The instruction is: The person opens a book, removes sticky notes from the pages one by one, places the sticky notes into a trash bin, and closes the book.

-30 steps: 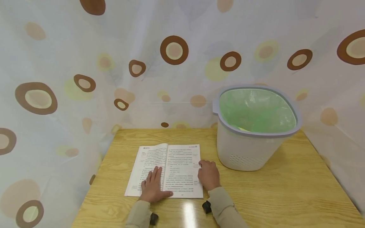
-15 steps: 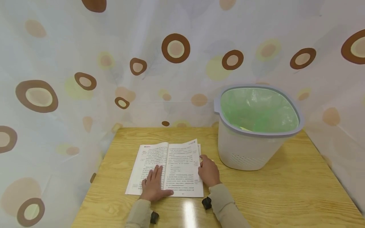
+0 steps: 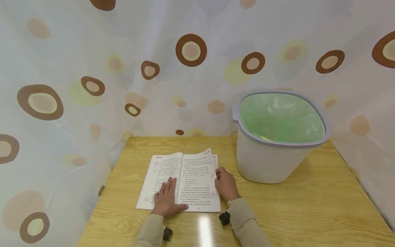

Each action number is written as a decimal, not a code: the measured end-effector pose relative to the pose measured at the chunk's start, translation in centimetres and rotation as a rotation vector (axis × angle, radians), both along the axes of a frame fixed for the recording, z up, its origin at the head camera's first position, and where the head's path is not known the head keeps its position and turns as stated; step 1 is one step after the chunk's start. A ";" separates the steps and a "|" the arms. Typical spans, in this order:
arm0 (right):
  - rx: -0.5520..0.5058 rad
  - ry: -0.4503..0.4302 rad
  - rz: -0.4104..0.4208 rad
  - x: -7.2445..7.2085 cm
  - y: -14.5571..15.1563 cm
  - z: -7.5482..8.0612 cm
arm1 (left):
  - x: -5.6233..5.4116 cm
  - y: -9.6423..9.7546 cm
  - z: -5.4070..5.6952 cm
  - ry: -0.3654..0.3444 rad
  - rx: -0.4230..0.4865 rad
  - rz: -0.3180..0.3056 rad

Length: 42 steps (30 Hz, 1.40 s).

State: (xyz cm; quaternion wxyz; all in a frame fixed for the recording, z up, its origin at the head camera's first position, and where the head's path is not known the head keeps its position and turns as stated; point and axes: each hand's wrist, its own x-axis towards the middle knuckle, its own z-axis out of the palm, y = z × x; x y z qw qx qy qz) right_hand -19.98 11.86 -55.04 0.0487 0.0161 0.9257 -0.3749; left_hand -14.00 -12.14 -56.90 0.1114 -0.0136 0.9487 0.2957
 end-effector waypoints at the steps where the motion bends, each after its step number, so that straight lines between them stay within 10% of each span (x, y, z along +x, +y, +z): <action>1: -0.004 -0.008 0.003 0.0 0.0 0.0 | 0.0 0.0 0.0 0.001 0.001 -0.001; 28: -0.242 -0.047 0.072 1.7 -1.5 1.8 | 0.0 -0.1 -0.1 0.008 -0.040 -0.005; 42: -0.301 0.029 0.222 4.2 -4.3 2.0 | 0.9 -0.6 1.5 0.205 0.112 0.011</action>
